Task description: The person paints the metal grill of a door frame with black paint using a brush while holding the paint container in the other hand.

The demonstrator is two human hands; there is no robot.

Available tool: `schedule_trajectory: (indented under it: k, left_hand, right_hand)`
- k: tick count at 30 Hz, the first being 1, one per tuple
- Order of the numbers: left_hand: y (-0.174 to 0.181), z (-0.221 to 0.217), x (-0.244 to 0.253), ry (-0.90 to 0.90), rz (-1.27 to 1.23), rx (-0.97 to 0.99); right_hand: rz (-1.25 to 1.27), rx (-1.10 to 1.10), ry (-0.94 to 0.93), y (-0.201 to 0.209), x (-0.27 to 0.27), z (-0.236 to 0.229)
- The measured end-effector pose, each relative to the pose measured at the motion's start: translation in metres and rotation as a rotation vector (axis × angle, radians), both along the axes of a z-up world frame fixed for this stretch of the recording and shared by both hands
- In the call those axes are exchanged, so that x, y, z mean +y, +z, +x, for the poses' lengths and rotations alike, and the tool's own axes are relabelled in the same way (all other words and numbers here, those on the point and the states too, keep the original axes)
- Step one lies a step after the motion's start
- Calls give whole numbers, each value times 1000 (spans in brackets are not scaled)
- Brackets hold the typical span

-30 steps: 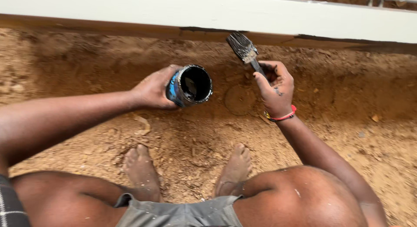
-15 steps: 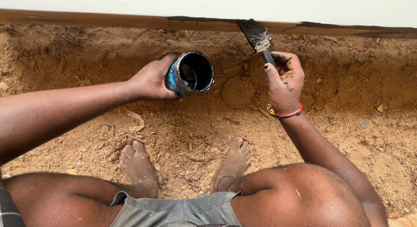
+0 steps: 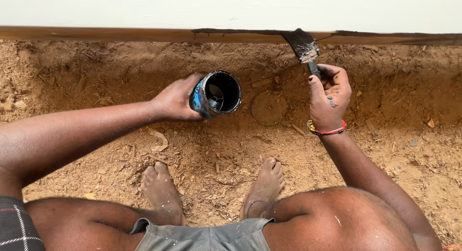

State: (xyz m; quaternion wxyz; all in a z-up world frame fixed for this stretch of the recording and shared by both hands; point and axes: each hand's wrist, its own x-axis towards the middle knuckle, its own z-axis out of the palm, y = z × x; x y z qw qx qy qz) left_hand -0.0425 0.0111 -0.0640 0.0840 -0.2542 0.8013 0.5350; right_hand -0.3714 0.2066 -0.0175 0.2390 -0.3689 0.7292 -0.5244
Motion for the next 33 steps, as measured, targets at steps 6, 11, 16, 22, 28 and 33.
schedule_trajectory:
  k: [6, 11, 16, 22, 28, 33]
  left_hand:
    - [0, 0, 2, -2, -46, 67]
    - [2, -3, 2, -17, -46, 42]
    - [5, -5, 5, -13, -36, 41]
    - [5, -1, 5, -19, -54, 21]
    - [7, 2, 3, 0, -74, 104]
    - [13, 5, 3, -10, -112, 88]
  right_hand:
    - [-21, 29, -34, -8, 6, -9]
    - [-18, 36, -67, -10, 11, -16]
    - [-35, 25, -100, -11, 17, -23]
    - [-24, -65, -297, -16, 29, -46]
    - [-258, -360, -642, -28, 50, -73]
    - [-170, -494, -634, -33, 45, -71]
